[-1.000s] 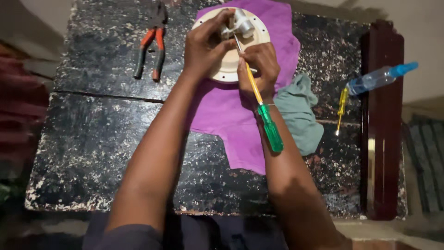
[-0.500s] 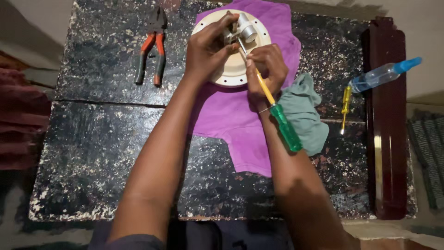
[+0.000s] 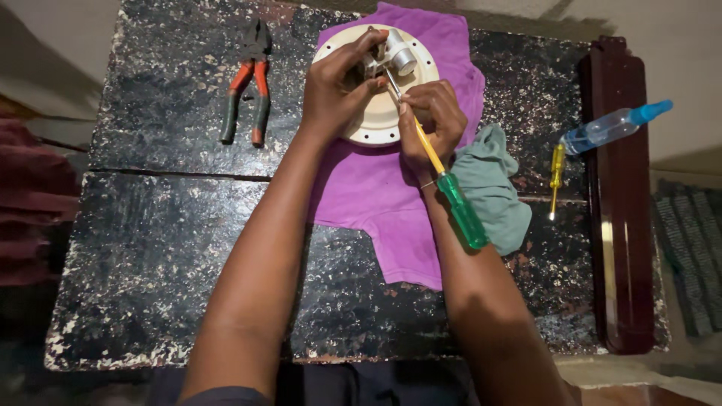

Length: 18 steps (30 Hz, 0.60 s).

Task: The person uses a screwdriver to adjust screws on a small white electrical component placed on a plate. They repeatedly tighten and loosen screws while holding the component steady with their other hand.

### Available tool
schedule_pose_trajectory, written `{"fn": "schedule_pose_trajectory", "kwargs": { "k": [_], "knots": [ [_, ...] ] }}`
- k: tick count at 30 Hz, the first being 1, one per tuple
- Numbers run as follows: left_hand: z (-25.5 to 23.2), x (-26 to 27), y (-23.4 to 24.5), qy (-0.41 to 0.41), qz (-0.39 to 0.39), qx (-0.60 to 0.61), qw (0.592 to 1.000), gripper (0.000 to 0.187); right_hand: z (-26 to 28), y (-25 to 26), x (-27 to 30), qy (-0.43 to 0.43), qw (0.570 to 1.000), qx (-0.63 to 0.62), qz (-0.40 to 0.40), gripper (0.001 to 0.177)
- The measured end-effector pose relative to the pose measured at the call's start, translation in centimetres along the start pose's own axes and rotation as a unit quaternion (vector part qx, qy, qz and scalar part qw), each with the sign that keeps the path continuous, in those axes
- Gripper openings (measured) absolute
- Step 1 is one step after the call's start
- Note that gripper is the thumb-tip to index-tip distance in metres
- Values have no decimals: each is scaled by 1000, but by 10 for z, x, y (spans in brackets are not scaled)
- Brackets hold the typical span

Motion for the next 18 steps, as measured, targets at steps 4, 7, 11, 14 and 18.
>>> {"fn": "schedule_pose_trajectory", "kwargs": {
  "k": [4, 7, 11, 14, 18],
  "knots": [
    [-4, -1, 2, -28, -8, 14, 999, 68, -1, -1, -1, 9, 1000, 7, 6, 7],
    [4, 0, -1, 6, -1, 28, 1000, 66, -2, 0, 0, 13, 1000, 4, 5, 7],
    [1, 1, 1, -15, -9, 19, 1000, 67, -1, 0, 0, 7, 1000, -2, 1, 7],
    [1, 0, 0, -11, -8, 8, 1000, 67, 0, 0, 0, -4, 1000, -10, -3, 8],
    [2, -1, 2, -11, -10, 8, 1000, 66, 0, -1, -1, -13, 1000, -12, 2, 10]
  ]
}}
Point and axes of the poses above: each hand's wrist, its own x-axis away from the middle knuckle, its own y-axis out of the back of the hand, z = x × y, the point moved 10 cm from there along -x, towards the middle knuckle, and after that the axes turned 2 degrees about z, right-handed, at the moved point
